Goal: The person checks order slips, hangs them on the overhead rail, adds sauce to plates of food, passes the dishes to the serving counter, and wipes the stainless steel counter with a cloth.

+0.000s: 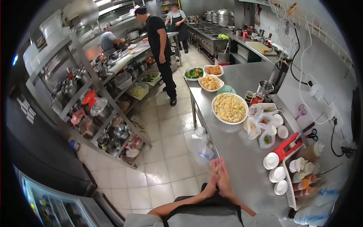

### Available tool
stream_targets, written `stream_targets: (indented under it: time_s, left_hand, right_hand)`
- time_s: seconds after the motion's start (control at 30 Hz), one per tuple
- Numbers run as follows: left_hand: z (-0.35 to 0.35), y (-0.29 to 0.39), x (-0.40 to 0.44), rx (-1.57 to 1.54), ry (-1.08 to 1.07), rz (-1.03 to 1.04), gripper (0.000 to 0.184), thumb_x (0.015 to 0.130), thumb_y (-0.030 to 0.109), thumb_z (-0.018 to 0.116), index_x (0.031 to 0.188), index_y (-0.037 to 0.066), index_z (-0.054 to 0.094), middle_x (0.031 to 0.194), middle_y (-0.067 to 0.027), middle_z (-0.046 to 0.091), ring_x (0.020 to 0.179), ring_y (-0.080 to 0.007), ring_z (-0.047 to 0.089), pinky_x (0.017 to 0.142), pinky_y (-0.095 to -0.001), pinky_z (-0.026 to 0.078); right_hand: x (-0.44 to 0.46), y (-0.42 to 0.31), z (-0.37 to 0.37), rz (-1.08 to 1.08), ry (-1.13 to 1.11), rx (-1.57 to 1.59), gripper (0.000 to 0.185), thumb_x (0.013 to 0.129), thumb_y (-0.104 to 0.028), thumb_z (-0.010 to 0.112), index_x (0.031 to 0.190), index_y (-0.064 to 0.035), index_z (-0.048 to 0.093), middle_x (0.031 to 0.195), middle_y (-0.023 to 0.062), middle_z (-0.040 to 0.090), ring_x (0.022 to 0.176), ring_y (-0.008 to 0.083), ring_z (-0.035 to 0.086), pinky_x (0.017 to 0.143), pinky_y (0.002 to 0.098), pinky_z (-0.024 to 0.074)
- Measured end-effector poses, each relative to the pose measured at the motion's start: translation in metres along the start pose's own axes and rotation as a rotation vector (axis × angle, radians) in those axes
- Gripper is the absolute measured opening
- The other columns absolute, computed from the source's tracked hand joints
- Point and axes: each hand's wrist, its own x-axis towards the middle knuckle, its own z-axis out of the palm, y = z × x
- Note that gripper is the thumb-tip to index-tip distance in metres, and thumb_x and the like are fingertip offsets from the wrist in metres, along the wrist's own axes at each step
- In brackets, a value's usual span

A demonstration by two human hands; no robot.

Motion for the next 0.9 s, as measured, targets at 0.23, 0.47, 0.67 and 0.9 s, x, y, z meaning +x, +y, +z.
stream_targets:
  time_s: [0.23, 0.47, 0.67, 0.9]
  left_hand:
    - [-0.064, 0.084, 0.108, 0.303, -0.194, 0.105, 0.077, 0.086, 0.022, 0.052, 0.139, 0.008, -0.001, 0.144, -0.0138, 0.009, 0.122, -0.0247, 0.032, 0.094, -0.0346, 0.034]
    - [-0.310, 0.013, 0.392, 0.498, 0.264, -0.021, 0.047, 0.092, 0.027, 0.042, 0.130, 0.002, 0.027, 0.087, -0.0123, 0.059, 0.058, -0.0140, 0.058, 0.047, -0.0225, 0.044]
    - [-0.362, 0.003, 0.554, 0.370, 0.221, -0.313, 0.063, 0.090, 0.040, 0.035, 0.134, 0.003, 0.010, 0.079, -0.0172, 0.057, 0.049, -0.0207, 0.059, 0.039, -0.0263, 0.045]
    - [-0.392, -0.031, 0.593, 0.024, 0.065, -0.394, 0.030, 0.093, 0.021, 0.033, 0.114, -0.001, 0.030, 0.078, -0.0173, 0.058, 0.061, -0.0254, 0.061, 0.055, -0.0360, 0.055]
  right_hand:
    - [0.094, -0.020, -0.037, -0.446, 0.113, -0.708, 0.029, 0.088, -0.007, 0.047, 0.116, -0.0016, 0.053, 0.103, 0.0125, 0.061, 0.087, 0.0175, 0.059, 0.079, 0.0264, 0.0445]
    - [0.073, -0.021, -0.100, -0.111, 0.512, -1.548, 0.045, 0.087, -0.026, 0.049, 0.126, -0.0047, 0.042, 0.129, 0.0170, 0.040, 0.122, 0.0365, 0.032, 0.100, 0.0471, 0.0229]
    - [0.101, 0.033, -0.065, 0.232, 1.065, -1.679, 0.058, 0.091, -0.041, 0.033, 0.137, -0.0063, 0.023, 0.145, 0.0131, 0.014, 0.130, 0.0376, 0.015, 0.104, 0.0485, 0.0127]
    - [0.105, 0.044, -0.052, 0.163, 1.052, -1.736, 0.049, 0.093, -0.038, 0.030, 0.134, -0.0113, 0.033, 0.142, 0.0126, 0.023, 0.129, 0.0372, 0.019, 0.105, 0.0446, 0.0152]
